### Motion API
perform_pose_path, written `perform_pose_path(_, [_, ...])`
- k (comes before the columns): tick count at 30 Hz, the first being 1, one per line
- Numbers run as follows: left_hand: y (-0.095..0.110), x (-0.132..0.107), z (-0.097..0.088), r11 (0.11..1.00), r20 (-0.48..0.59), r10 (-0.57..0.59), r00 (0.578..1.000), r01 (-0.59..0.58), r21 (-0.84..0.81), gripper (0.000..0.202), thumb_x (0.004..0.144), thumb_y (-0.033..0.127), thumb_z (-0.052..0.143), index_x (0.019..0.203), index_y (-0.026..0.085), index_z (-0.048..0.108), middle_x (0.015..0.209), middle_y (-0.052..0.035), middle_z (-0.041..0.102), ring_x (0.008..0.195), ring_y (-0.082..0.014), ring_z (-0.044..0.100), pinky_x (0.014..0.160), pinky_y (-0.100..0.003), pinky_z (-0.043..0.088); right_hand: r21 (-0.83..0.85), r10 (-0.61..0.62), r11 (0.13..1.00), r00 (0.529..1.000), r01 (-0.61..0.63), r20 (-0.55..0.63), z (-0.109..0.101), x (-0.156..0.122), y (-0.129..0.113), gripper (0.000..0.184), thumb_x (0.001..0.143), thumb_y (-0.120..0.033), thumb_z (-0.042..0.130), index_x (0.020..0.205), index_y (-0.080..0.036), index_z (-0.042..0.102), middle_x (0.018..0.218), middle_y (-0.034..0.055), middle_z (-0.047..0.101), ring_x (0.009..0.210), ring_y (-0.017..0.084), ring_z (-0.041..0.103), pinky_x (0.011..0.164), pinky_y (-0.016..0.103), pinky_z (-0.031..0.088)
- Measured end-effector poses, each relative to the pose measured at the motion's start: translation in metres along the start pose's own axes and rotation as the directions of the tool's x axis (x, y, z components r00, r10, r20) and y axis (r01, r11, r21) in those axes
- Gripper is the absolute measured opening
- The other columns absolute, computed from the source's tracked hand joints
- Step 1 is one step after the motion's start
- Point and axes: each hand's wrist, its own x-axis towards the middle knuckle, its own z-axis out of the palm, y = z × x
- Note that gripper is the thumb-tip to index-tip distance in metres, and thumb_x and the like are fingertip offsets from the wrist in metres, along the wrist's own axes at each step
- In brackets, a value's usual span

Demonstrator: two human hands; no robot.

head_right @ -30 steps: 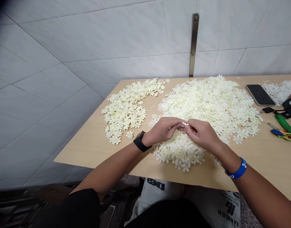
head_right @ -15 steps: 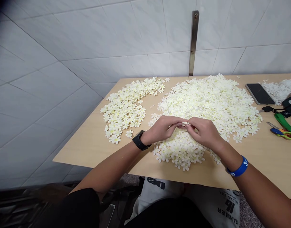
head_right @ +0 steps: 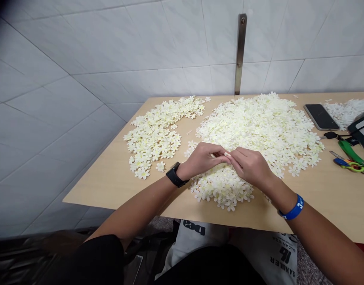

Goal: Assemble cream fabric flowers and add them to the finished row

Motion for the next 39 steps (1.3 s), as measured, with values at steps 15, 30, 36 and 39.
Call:
perform_pose_path(15, [-0.004, 0.0, 0.002, 0.996, -0.044, 0.018, 0.999, -0.022, -0.09, 0.033, 0.092, 0.046, 0.071, 0.078, 0.016, 0.07, 0.073, -0.0028, 0.074, 0.066, -0.0123, 0.067, 0.064, -0.022, 0.05, 0.085, 0.028, 0.996, 0.999, -0.026, -0.019, 0.005, 0.002, -0.005, 0.029, 0.101, -0.02, 0.047, 0.074, -0.021, 0.055, 0.061, 0.0008, 0.059, 0.052, 0.014, 0.05, 0.053, 0.028, 0.036])
perform_pose_path(30, [-0.003, 0.001, 0.004, 0.977, -0.037, -0.072, 0.997, 0.063, -0.204, 0.028, 0.088, 0.041, 0.075, 0.078, 0.016, 0.07, 0.07, -0.0007, 0.072, 0.065, -0.0114, 0.064, 0.061, -0.022, 0.047, 0.152, 0.088, 0.986, 0.993, -0.074, -0.084, 0.007, 0.002, -0.006, 0.031, 0.099, -0.018, 0.052, 0.069, -0.021, 0.048, 0.056, -0.003, 0.048, 0.048, 0.011, 0.041, 0.05, 0.027, 0.031])
perform_pose_path(36, [0.003, 0.001, 0.0, 0.972, -0.012, -0.057, 0.998, 0.053, -0.23, 0.022, 0.098, 0.028, 0.06, 0.084, 0.015, 0.071, 0.076, -0.0028, 0.076, 0.072, -0.0127, 0.071, 0.069, -0.023, 0.053, 0.188, 0.153, 0.973, 0.985, -0.137, -0.079, 0.006, 0.002, -0.004, 0.031, 0.099, -0.018, 0.053, 0.068, -0.021, 0.051, 0.056, -0.0031, 0.049, 0.049, 0.011, 0.043, 0.05, 0.026, 0.034])
perform_pose_path(39, [0.003, 0.002, -0.002, 0.965, 0.014, -0.048, 0.999, 0.05, -0.256, 0.018, 0.099, 0.021, 0.056, 0.095, 0.015, 0.072, 0.086, -0.0044, 0.079, 0.082, -0.0137, 0.075, 0.077, -0.023, 0.056, 0.192, 0.191, 0.966, 0.978, -0.172, -0.085, 0.006, 0.002, -0.001, 0.032, 0.1, -0.021, 0.053, 0.069, -0.021, 0.05, 0.057, -0.0024, 0.051, 0.051, 0.011, 0.046, 0.052, 0.026, 0.036])
